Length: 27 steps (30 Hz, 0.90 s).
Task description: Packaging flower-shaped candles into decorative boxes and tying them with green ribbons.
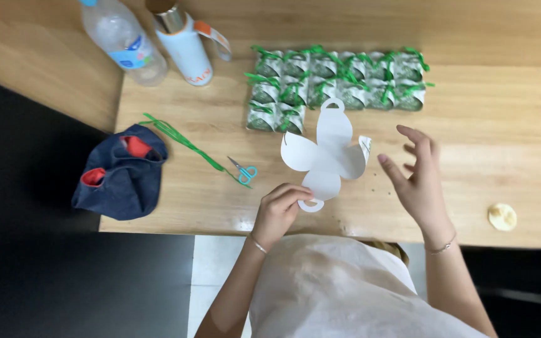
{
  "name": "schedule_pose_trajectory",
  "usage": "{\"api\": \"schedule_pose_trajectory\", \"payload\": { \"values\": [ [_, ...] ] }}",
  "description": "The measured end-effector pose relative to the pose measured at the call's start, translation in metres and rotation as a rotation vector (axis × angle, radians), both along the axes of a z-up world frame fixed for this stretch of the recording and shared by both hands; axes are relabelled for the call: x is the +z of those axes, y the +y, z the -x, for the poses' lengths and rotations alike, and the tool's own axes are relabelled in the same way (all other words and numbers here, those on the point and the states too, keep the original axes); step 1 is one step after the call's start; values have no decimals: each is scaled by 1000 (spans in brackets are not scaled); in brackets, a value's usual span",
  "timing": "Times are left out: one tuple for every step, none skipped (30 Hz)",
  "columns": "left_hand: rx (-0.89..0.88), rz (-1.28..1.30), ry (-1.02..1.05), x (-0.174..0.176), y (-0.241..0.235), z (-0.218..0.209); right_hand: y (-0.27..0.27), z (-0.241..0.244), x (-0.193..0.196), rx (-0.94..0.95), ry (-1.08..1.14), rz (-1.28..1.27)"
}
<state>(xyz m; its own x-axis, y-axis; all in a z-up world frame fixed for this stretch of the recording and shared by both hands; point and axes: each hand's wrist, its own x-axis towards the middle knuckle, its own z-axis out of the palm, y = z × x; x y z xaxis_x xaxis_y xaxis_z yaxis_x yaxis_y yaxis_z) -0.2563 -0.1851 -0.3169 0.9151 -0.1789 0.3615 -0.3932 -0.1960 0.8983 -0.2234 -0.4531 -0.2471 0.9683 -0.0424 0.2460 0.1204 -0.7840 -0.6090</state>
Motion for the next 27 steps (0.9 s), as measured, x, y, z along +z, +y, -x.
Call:
{"api": "schedule_pose_trajectory", "payload": {
  "values": [
    [-48,-62,-13,-17,-10,-1,-11,12,-32,3,66,-199],
    [-97,-123,-28,-34,-20,-1,-22,25,-64,4,127,-399],
    [-119,-119,-15,-50,-29,-2,-23,31,-81,-20,137,-398],
    [-178,-186,-31,-66,-39,-2,-23,37,-98,-61,285,-473],
    [-233,-252,-50,-82,-48,-2,-22,42,-114,-99,433,-548],
    [-251,-248,-38,-92,-55,-1,-27,45,-133,-119,442,-549],
    [-292,-319,-49,-103,-60,-3,-31,45,-152,-137,473,-515],
    [-334,-390,-59,-113,-66,-4,-35,44,-171,-154,505,-481],
    [-344,-390,-56,-122,-68,-6,-43,43,-183,-164,509,-483],
    [-397,-465,-30,-131,-70,-7,-51,42,-195,-236,538,-543],
    [-460,-537,-7,-140,-74,-8,-61,44,-207,-319,565,-602],
    [-480,-534,-5,-119,-70,-10,-69,45,-207,-339,567,-604],
    [-508,-460,78,-99,-70,-12,-83,49,-206,-287,496,-510],
    [-536,-386,162,-78,-71,-15,-97,53,-204,-234,428,-413],
    [-565,-380,156,-81,-70,-14,-114,54,-198,-264,423,-411],
    [-560,-338,236,-84,-69,-14,-131,56,-192,-339,385,-351],
    [-554,-300,317,-86,-67,-15,-147,58,-187,-412,347,-292],
    [-582,-298,312,-95,-65,-15,-183,62,-199,-439,343,-290],
    [-500,-241,296,-105,-62,-12,-218,71,-210,-594,295,-127],
    [-418,-184,281,-114,-58,-11,-253,83,-222,-744,248,39],
    [-448,-176,286,-117,-55,-10,-278,87,-228,-774,253,49],
    [-378,-143,392,-120,-52,-9,-303,93,-234,-851,211,61],
    [-301,-115,498,-124,-47,-8,-327,97,-240,-922,166,71],
    [-326,-113,503,-125,-43,-10,-341,107,-245,-946,171,79],
    [-282,-118,527,-125,-36,-10,-354,111,-251,-1021,241,122],
    [-238,-124,550,-126,-28,-10,-365,115,-257,-1094,313,165],
    [-222,-127,551,-126,-24,-9,-373,116,-263,-1079,314,161]
  ]
}}
